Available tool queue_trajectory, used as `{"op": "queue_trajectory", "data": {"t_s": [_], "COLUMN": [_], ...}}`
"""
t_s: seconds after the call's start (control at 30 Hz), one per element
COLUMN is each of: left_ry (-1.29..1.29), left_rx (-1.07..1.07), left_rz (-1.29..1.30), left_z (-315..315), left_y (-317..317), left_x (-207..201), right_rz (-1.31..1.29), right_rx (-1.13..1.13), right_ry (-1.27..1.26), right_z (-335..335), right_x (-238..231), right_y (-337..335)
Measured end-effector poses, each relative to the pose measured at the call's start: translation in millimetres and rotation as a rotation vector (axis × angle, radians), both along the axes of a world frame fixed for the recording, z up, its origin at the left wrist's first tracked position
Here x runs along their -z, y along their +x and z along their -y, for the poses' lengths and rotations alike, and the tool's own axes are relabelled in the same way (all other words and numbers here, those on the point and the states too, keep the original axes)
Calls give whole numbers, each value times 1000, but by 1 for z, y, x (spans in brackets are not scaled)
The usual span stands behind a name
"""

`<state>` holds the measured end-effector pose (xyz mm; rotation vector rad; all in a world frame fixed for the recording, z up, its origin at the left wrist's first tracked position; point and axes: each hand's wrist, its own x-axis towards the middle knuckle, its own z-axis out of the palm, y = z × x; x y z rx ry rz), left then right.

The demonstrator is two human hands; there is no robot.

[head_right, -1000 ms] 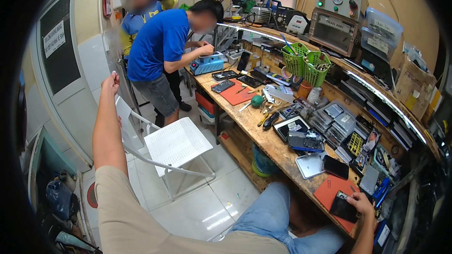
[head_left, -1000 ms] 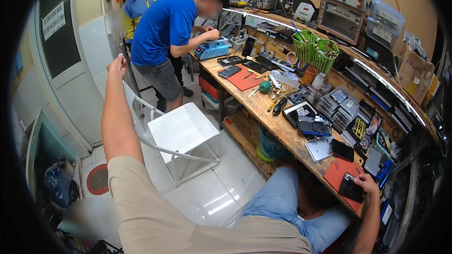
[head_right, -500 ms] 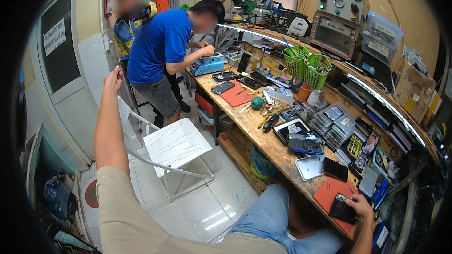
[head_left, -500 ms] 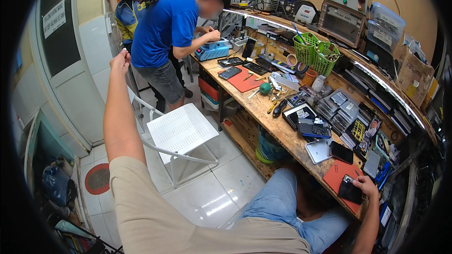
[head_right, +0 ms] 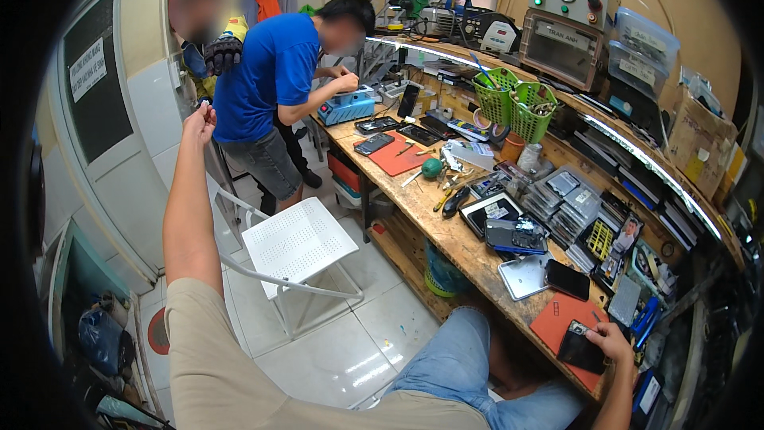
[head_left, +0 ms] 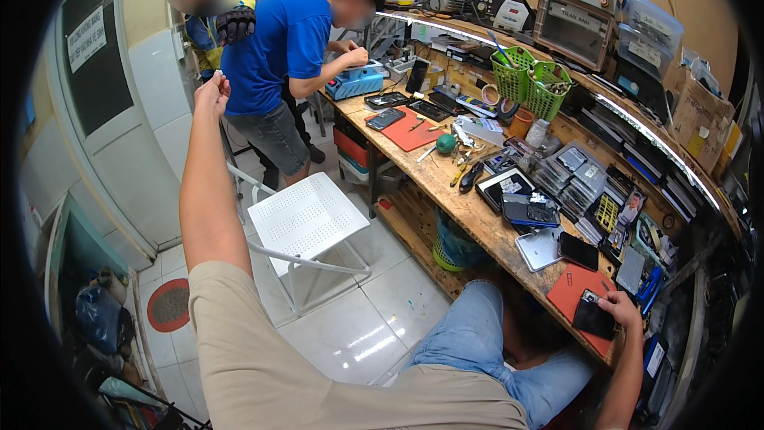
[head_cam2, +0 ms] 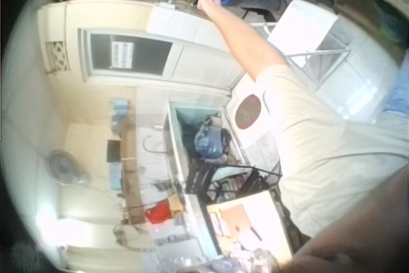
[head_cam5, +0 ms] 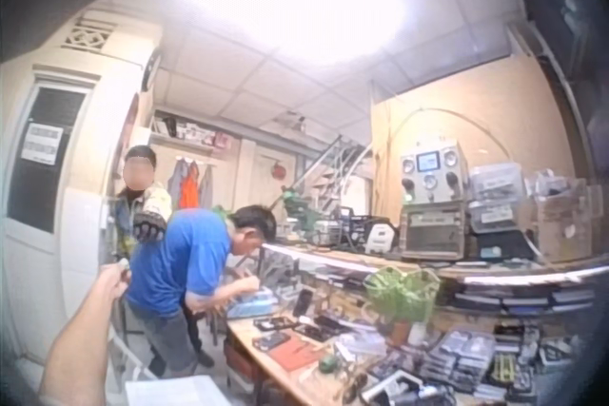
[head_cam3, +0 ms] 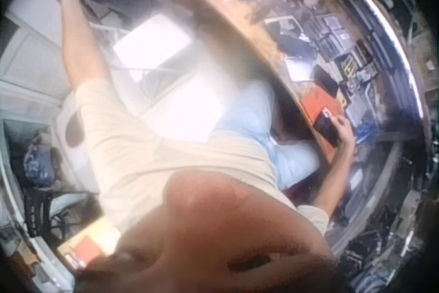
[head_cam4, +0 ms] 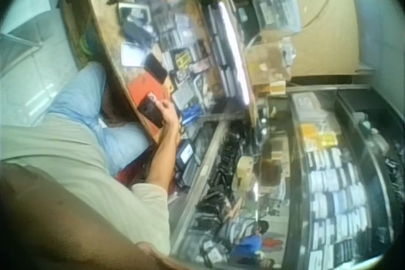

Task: The person disassembles a smartphone, removes the back cover, and manipulates internal components. They then handle a small SIM card and place it into the phone. The person also picks up and examines a bubble-wrapped item before returning to the phone.

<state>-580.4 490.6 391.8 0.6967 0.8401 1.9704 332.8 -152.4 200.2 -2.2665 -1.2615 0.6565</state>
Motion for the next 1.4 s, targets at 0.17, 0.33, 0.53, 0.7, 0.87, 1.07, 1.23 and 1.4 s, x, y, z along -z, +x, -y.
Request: {"op": "queue_trajectory", "data": {"t_s": [0.17, 0.33, 0.53, 0.7, 0.87, 1.07, 1.23, 1.4], "left_ry": [26, 70, 112, 101, 85, 68, 77, 101], "left_rx": [-24, -52, -46, 0, 15, -16, -47, -63], "left_rz": [-5, 80, 96, 53, 29, 26, 68, 2], "left_z": [-2, -9, -10, -8, -10, -8, -10, -13], "left_y": [2, 8, 16, 18, 20, 26, 25, 18], "left_x": [4, 7, 10, 14, 16, 10, 6, -4], "right_rz": [-31, -18, -43, -59, -53, -40, -14, 24], "right_rx": [-15, -14, 22, 53, 33, 36, 43, 63], "right_ry": [20, 15, 3, -12, -3, -1, -14, -39], "right_z": [0, 0, 0, 0, 0, 0, 1, 0], "right_x": [1, 0, -5, -6, -7, -6, -6, -7], "right_y": [1, 1, -5, -8, -8, -8, -9, -10]}}
